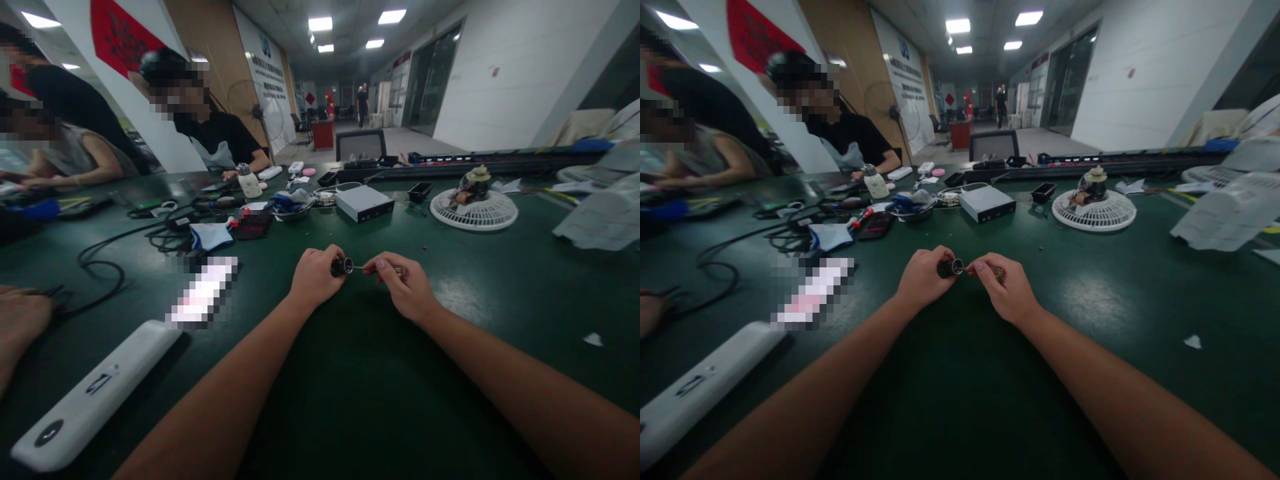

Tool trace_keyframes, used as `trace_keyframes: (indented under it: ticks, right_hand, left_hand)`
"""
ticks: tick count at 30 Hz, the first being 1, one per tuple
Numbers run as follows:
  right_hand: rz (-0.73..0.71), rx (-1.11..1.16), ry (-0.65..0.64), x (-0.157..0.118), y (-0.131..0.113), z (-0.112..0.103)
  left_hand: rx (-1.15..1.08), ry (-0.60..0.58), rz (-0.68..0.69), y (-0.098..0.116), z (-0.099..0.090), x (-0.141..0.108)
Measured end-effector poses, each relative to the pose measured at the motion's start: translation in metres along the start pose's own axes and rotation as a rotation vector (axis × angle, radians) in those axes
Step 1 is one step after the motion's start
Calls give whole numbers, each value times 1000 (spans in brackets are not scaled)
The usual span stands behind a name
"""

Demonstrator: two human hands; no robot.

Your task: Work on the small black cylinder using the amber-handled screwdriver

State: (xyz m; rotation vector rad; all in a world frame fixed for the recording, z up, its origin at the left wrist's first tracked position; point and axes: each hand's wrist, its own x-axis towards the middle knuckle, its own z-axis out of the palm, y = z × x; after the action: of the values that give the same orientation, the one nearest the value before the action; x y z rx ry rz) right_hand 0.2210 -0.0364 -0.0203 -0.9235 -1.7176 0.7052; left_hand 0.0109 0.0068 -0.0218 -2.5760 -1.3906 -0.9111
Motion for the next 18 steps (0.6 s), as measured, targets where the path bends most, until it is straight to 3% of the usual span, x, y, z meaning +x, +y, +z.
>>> trace_keyframes:
  ticks: [18]
  right_hand:
    - [72,41,77,3,6,2]
  left_hand:
    - [-8,-16,-7,1,-1,0]
